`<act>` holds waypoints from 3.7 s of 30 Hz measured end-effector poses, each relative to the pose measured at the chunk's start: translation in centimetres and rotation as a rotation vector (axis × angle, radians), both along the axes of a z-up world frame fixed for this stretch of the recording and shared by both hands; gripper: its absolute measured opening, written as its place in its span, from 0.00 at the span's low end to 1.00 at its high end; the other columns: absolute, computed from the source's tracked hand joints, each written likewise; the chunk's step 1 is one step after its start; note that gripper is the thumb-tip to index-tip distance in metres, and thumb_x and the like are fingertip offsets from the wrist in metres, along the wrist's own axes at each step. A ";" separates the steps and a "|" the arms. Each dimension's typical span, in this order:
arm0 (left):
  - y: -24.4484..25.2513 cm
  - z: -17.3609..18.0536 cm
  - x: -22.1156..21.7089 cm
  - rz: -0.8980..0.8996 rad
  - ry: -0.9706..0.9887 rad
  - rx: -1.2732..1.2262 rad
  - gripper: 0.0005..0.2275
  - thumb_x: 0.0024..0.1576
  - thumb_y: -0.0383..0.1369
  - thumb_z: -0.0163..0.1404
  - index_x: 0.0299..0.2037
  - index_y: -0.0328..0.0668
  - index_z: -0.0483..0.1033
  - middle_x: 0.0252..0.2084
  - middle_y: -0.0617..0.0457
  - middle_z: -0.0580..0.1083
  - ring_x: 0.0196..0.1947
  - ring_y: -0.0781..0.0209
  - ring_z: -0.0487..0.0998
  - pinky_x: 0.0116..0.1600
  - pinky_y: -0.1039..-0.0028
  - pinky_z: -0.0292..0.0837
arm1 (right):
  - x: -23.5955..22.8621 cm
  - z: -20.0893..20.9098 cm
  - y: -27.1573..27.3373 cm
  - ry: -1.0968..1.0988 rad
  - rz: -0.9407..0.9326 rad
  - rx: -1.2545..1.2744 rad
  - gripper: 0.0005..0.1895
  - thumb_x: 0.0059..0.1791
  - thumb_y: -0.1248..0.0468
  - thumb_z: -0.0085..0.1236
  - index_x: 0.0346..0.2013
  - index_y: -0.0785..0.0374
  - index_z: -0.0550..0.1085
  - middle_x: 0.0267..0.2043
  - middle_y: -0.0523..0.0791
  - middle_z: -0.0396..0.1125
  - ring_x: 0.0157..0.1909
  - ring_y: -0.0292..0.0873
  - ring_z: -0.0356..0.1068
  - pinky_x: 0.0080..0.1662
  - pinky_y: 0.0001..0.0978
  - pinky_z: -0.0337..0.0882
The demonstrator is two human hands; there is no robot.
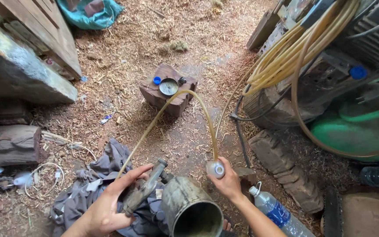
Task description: Disassemble, clean with a cloth and liquid, and reassemble a pneumatic paint spray gun.
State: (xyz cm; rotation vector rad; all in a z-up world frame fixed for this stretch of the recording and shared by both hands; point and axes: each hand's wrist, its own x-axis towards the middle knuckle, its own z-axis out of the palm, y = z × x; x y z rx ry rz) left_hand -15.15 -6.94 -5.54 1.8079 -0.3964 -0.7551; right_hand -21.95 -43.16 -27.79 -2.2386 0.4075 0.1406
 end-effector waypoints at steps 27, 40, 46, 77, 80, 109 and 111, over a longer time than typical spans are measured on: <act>-0.8 -4.5 1.6 0.014 0.024 -0.180 0.43 0.35 0.26 0.54 0.70 0.40 0.60 0.56 0.49 0.73 0.59 0.57 0.75 0.66 0.73 0.59 | -10.1 -2.0 0.0 0.121 0.087 0.067 0.43 0.38 0.56 0.70 0.66 0.50 0.61 0.60 0.49 0.68 0.54 0.52 0.76 0.50 0.39 0.75; -3.9 -3.4 -0.2 0.229 -0.014 -0.360 0.42 0.41 0.26 0.58 0.73 0.40 0.59 0.52 0.47 0.73 0.51 0.58 0.75 0.60 0.72 0.65 | -11.4 -2.4 -7.0 -0.267 -0.020 0.079 0.26 0.49 0.63 0.62 0.62 0.59 0.71 0.55 0.51 0.71 0.54 0.50 0.76 0.57 0.38 0.75; -15.7 4.9 3.1 0.460 0.090 -0.463 0.47 0.42 0.34 0.62 0.76 0.45 0.51 0.53 0.48 0.71 0.46 0.56 0.77 0.51 0.67 0.76 | -2.8 10.1 -3.2 -0.369 0.145 0.032 0.38 0.42 0.62 0.65 0.65 0.64 0.63 0.61 0.53 0.65 0.60 0.49 0.68 0.59 0.39 0.69; -21.0 -22.4 35.9 0.091 -0.460 0.968 0.20 0.57 0.48 0.58 0.55 0.50 0.79 0.59 0.44 0.68 0.59 0.45 0.71 0.61 0.57 0.70 | 13.6 17.2 -5.0 -0.515 0.007 0.435 0.18 0.55 0.63 0.51 0.57 0.69 0.69 0.52 0.50 0.73 0.52 0.43 0.74 0.55 0.38 0.73; -21.3 -19.9 35.2 0.133 -0.441 0.917 0.19 0.56 0.46 0.58 0.55 0.51 0.78 0.57 0.45 0.68 0.57 0.47 0.72 0.60 0.57 0.70 | 13.0 13.9 -5.3 -0.538 0.008 0.614 0.16 0.57 0.66 0.51 0.59 0.68 0.69 0.52 0.52 0.72 0.50 0.43 0.73 0.53 0.37 0.75; -21.1 -9.1 26.7 0.006 0.435 -0.952 0.14 0.56 0.26 0.61 0.50 0.27 0.78 0.38 0.45 0.79 0.33 0.59 0.81 0.37 0.73 0.78 | 14.3 15.8 -1.6 -0.755 0.087 0.420 0.30 0.56 0.56 0.57 0.71 0.62 0.62 0.43 0.41 0.70 0.45 0.33 0.70 0.50 0.27 0.73; -20.8 -9.2 26.7 0.010 0.439 -0.944 0.14 0.56 0.26 0.61 0.50 0.27 0.78 0.38 0.45 0.79 0.32 0.59 0.81 0.37 0.72 0.78 | 14.1 16.0 -1.7 -0.759 0.077 0.391 0.30 0.56 0.56 0.57 0.70 0.62 0.62 0.44 0.41 0.70 0.46 0.33 0.70 0.50 0.27 0.72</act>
